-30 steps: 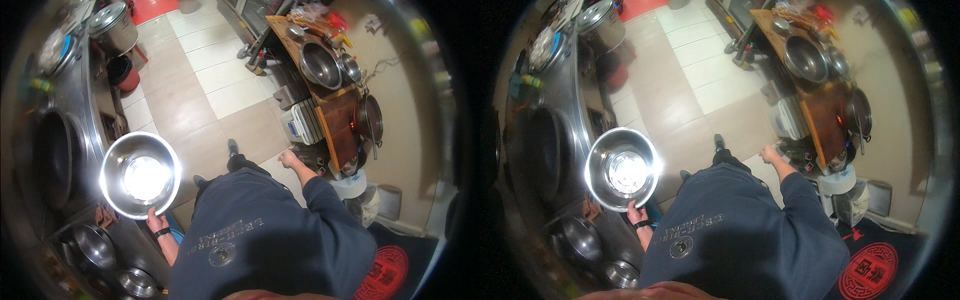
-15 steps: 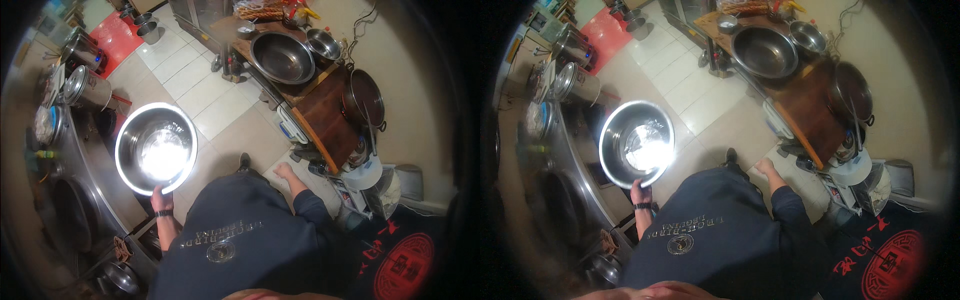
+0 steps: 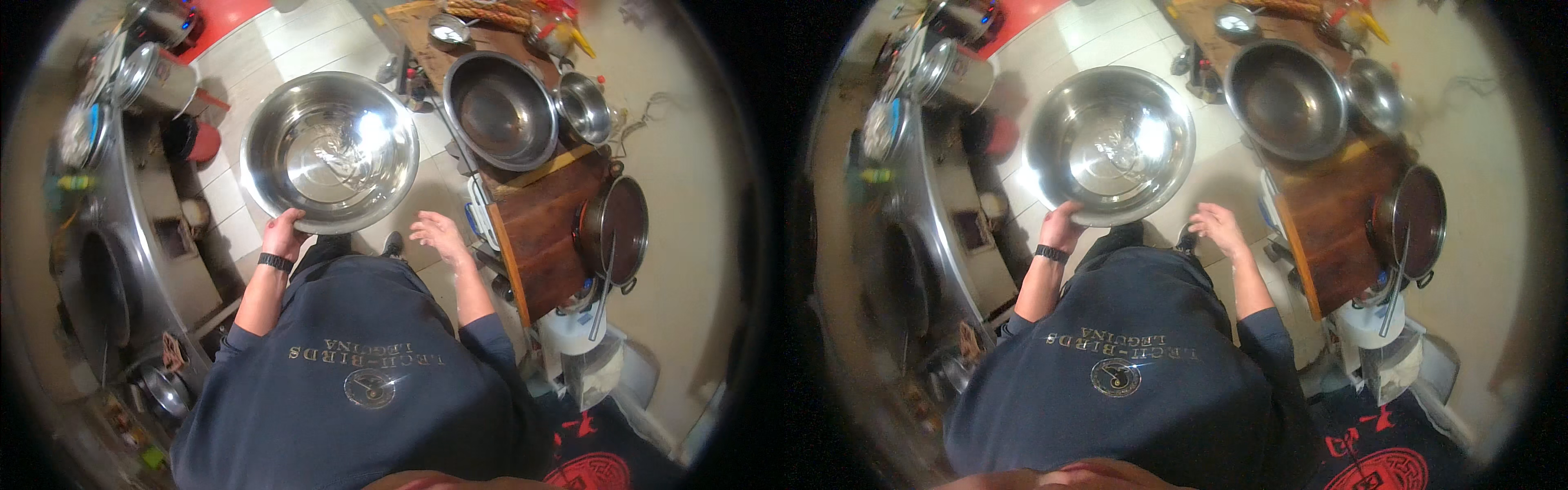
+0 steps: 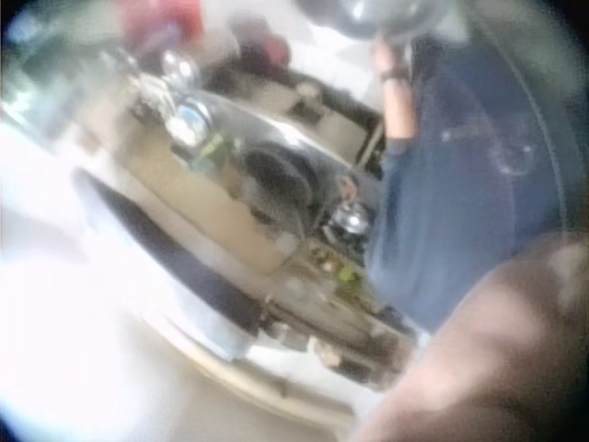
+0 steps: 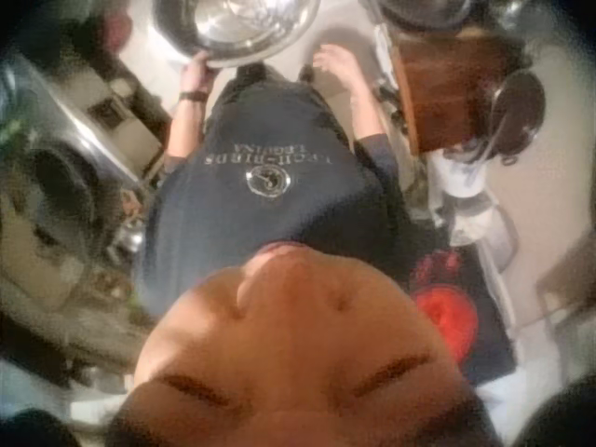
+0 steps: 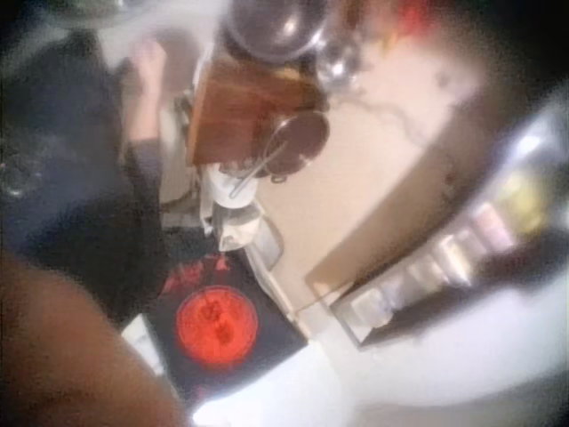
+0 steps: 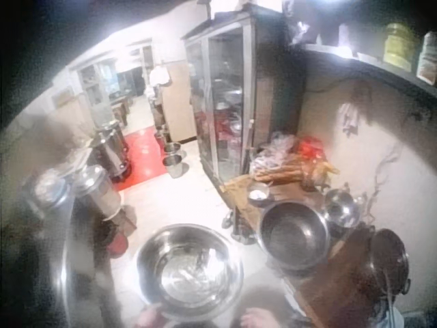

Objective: The person portions dough from a large metal container into white plastic tubs using hands and a metal scraper. They repeatedly tear off chunks of dough, place them into the tubs, and scrape the container sides to gather remaining dough.

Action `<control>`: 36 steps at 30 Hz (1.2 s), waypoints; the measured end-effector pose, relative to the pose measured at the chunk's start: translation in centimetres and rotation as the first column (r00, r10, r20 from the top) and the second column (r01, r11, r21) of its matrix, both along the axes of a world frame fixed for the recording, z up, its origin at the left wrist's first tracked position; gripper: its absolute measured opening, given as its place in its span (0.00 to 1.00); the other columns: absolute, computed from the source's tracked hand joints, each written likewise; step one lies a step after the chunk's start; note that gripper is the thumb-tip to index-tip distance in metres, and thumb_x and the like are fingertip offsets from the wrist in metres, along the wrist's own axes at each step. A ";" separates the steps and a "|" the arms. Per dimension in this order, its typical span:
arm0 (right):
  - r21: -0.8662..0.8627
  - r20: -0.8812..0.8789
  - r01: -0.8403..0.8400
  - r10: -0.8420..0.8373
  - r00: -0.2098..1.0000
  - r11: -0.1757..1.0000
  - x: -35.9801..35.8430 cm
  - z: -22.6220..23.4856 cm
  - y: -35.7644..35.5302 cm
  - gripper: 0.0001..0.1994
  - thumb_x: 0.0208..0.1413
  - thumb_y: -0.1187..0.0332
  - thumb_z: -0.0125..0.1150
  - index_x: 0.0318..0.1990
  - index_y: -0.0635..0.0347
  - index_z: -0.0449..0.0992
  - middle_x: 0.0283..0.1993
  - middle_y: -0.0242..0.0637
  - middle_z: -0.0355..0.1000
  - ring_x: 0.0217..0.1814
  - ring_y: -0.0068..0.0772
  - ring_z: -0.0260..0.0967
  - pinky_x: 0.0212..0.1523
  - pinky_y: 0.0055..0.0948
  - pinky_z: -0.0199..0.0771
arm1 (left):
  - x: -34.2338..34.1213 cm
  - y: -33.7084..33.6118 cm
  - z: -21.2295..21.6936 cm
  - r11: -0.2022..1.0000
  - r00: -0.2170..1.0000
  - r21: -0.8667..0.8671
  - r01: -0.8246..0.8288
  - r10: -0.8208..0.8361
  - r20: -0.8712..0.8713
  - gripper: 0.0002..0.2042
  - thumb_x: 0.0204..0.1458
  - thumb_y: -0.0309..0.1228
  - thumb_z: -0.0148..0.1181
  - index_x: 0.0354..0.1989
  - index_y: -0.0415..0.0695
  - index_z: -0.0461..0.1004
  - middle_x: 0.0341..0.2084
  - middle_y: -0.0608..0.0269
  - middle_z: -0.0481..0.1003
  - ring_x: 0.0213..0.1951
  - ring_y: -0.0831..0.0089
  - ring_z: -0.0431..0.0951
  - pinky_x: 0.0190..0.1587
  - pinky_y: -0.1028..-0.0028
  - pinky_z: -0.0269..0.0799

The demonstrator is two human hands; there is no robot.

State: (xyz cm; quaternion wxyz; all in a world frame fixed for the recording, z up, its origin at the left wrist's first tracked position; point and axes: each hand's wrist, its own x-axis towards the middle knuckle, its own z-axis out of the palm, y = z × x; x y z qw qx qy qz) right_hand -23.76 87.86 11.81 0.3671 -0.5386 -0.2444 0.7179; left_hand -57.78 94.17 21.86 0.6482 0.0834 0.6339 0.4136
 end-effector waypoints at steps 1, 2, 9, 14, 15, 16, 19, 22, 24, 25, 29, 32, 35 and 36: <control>-0.014 -0.034 0.011 -0.011 0.999 1.000 -0.7 2.1 1.6 0.18 0.61 0.65 0.53 0.54 0.67 0.67 0.43 0.42 0.74 0.38 0.29 0.75 0.33 0.21 0.72 | 0.2 1.4 -0.4 0.999 0.999 0.007 0.045 -0.045 0.009 0.13 0.51 0.21 0.52 0.45 0.30 0.69 0.44 0.49 0.72 0.47 0.58 0.74 0.50 0.60 0.74; -0.030 -0.065 0.032 -0.034 0.997 0.999 -1.4 3.6 2.9 0.20 0.62 0.62 0.54 0.55 0.67 0.66 0.44 0.41 0.74 0.40 0.29 0.75 0.34 0.22 0.72 | 0.0 2.5 -1.2 0.996 0.996 0.013 0.088 -0.088 0.017 0.14 0.51 0.21 0.53 0.47 0.31 0.69 0.45 0.49 0.72 0.47 0.57 0.75 0.50 0.59 0.74; -0.083 -0.116 0.279 -0.287 0.951 0.957 -6.1 6.8 10.7 0.25 0.60 0.54 0.56 0.56 0.63 0.64 0.48 0.39 0.70 0.39 0.26 0.73 0.35 0.26 0.75 | 2.3 12.1 0.7 0.911 0.936 0.217 0.352 -0.343 -0.076 0.13 0.49 0.28 0.57 0.39 0.32 0.71 0.32 0.53 0.76 0.31 0.65 0.79 0.33 0.68 0.80; 0.040 -0.060 0.526 -0.524 0.850 0.849 -6.4 4.9 14.2 0.12 0.59 0.60 0.58 0.40 0.61 0.71 0.32 0.33 0.71 0.31 0.25 0.71 0.30 0.26 0.73 | 5.6 19.1 2.7 0.755 0.834 0.356 0.552 -0.515 -0.200 0.15 0.50 0.31 0.58 0.38 0.28 0.70 0.32 0.51 0.76 0.31 0.66 0.79 0.33 0.68 0.80; 0.035 -0.042 0.516 -0.514 0.857 0.856 -5.6 4.0 15.2 0.10 0.58 0.64 0.59 0.40 0.61 0.70 0.28 0.34 0.70 0.28 0.29 0.69 0.30 0.28 0.72 | 5.9 20.9 1.7 0.725 0.811 0.363 0.585 -0.528 -0.251 0.16 0.51 0.32 0.58 0.38 0.28 0.70 0.31 0.50 0.76 0.31 0.67 0.80 0.31 0.69 0.80; -0.007 -0.108 0.558 -0.555 0.825 0.830 -5.1 4.0 16.0 0.09 0.57 0.65 0.58 0.39 0.61 0.70 0.28 0.34 0.70 0.28 0.29 0.69 0.30 0.28 0.71 | 7.2 22.1 3.2 0.664 0.756 0.363 0.653 -0.602 -0.258 0.17 0.52 0.32 0.59 0.39 0.28 0.69 0.30 0.50 0.76 0.31 0.70 0.79 0.31 0.71 0.79; -0.173 -0.169 0.619 -0.643 0.747 0.766 -3.7 4.8 18.1 0.05 0.56 0.69 0.55 0.37 0.61 0.71 0.27 0.36 0.71 0.26 0.29 0.68 0.27 0.25 0.67 | 11.4 23.9 6.1 0.572 0.689 0.384 0.724 -0.621 -0.373 0.20 0.53 0.33 0.60 0.44 0.25 0.66 0.32 0.50 0.76 0.32 0.70 0.79 0.35 0.73 0.78; -0.261 -0.373 0.709 -0.746 0.552 0.656 -2.2 4.5 19.9 0.05 0.57 0.70 0.53 0.38 0.61 0.70 0.28 0.37 0.71 0.26 0.28 0.68 0.25 0.21 0.65 | 15.2 24.6 8.8 0.442 0.601 0.414 0.796 -0.661 -0.450 0.23 0.54 0.33 0.60 0.49 0.24 0.63 0.36 0.47 0.76 0.35 0.68 0.79 0.38 0.72 0.78; -0.254 -0.442 0.704 -0.727 0.526 0.663 -0.8 4.1 20.8 0.06 0.58 0.71 0.50 0.41 0.63 0.68 0.30 0.39 0.69 0.25 0.27 0.66 0.22 0.21 0.63 | 18.0 24.1 10.0 0.421 0.617 0.461 0.782 -0.634 -0.467 0.25 0.52 0.33 0.62 0.50 0.26 0.62 0.29 0.49 0.77 0.31 0.72 0.79 0.34 0.76 0.77; -0.251 -0.476 0.701 -0.715 0.512 0.668 0.0 3.8 21.1 0.07 0.58 0.72 0.49 0.42 0.64 0.66 0.31 0.40 0.68 0.24 0.26 0.64 0.20 0.20 0.62 | 19.4 23.7 10.7 0.422 0.634 0.482 0.768 -0.606 -0.480 0.24 0.53 0.32 0.61 0.51 0.27 0.62 0.31 0.48 0.77 0.31 0.72 0.79 0.33 0.77 0.76; -0.338 -0.655 0.623 -0.652 0.382 0.705 3.1 3.1 21.5 0.06 0.58 0.73 0.47 0.41 0.58 0.67 0.31 0.33 0.66 0.25 0.20 0.61 0.18 0.16 0.59 | 24.3 22.9 11.9 0.250 0.597 0.556 0.793 -0.504 -0.624 0.23 0.54 0.28 0.60 0.52 0.27 0.61 0.33 0.48 0.77 0.34 0.70 0.79 0.35 0.76 0.76; -0.315 -0.780 0.620 -0.568 0.263 0.719 4.6 1.0 20.7 0.05 0.57 0.73 0.48 0.40 0.57 0.68 0.30 0.32 0.66 0.23 0.19 0.59 0.17 0.15 0.57 | 27.1 21.4 12.4 0.162 0.506 0.488 0.858 -0.428 -0.749 0.23 0.53 0.27 0.60 0.52 0.28 0.61 0.34 0.49 0.78 0.36 0.70 0.79 0.36 0.74 0.76; -0.320 -0.842 0.539 -0.495 0.216 0.779 6.6 -1.5 20.6 0.04 0.57 0.72 0.50 0.38 0.56 0.70 0.30 0.30 0.66 0.20 0.16 0.58 0.15 0.13 0.56 | 30.2 18.6 13.5 0.067 0.444 0.445 0.893 -0.297 -0.845 0.26 0.53 0.26 0.60 0.56 0.27 0.57 0.36 0.47 0.77 0.36 0.67 0.80 0.35 0.74 0.77; -0.250 -0.874 0.556 -0.432 0.222 0.792 6.3 -1.2 20.5 0.04 0.57 0.72 0.50 0.37 0.56 0.70 0.29 0.30 0.66 0.20 0.16 0.57 0.15 0.13 0.55 | 30.4 17.9 13.3 0.088 0.468 0.464 0.881 -0.300 -0.831 0.27 0.53 0.25 0.60 0.58 0.27 0.55 0.36 0.48 0.77 0.36 0.65 0.80 0.34 0.74 0.77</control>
